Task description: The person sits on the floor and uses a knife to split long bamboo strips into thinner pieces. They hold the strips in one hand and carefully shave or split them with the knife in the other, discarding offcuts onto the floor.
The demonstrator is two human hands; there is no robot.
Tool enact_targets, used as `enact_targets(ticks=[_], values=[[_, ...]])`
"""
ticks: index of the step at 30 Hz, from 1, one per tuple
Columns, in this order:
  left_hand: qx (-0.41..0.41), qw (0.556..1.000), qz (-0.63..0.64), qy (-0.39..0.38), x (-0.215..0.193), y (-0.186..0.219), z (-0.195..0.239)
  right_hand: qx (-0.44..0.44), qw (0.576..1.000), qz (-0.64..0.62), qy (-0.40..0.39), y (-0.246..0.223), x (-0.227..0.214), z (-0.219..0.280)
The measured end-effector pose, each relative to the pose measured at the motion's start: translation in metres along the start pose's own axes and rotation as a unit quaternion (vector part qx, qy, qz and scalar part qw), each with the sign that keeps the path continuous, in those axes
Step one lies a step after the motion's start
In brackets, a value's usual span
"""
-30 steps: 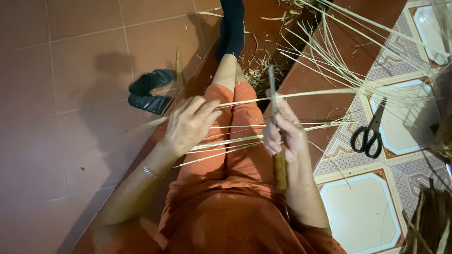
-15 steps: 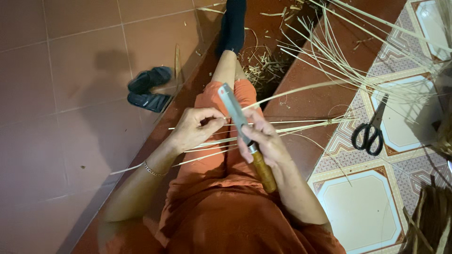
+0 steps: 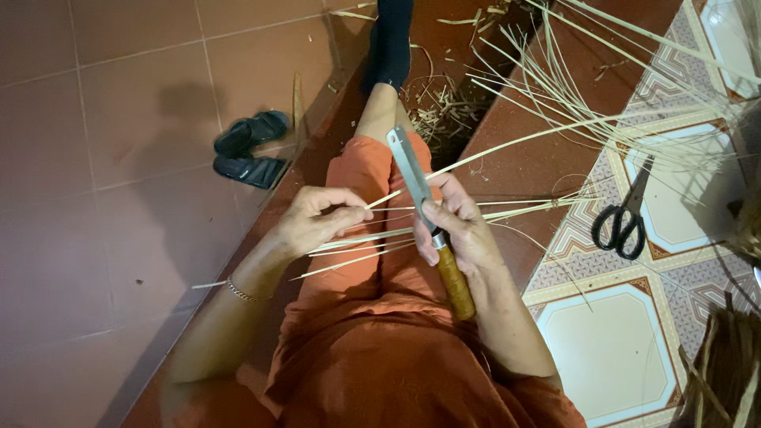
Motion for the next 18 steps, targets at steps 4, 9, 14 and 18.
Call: enact_targets(ticks=[4, 9, 14, 18], values=[[0.015, 0.999, 0.038, 0.008, -0.006, 0.012, 0.016, -0.034, 0.999, 0.006, 0.004, -0.010, -0.005, 0.002], [0.021, 0.999, -0.002, 0.026, -0.013, 0.017, 0.034, -0.051, 0.999, 0.000, 0.012, -0.013, -0.010, 0.006], [-0.021, 0.998, 0.016, 0.050, -0.017, 0.008, 0.046, -0.086, 0.996, -0.010, 0.011, -0.021, -0.020, 0.010], [0.041, 0.998, -0.013, 0.035, -0.029, 0.004, 0.065, -0.107, 0.992, -0.019, 0.061, -0.030, -0.029, 0.016]])
Point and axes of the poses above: each hand's wrist, its own z-axis away from the middle knuckle, its own x-axis out of the palm, y = z × x, the point moved 1 cm from there along -z, towards the middle knuckle, and after that the axes turned 13 degrees about -y, right-handed, at the moved point
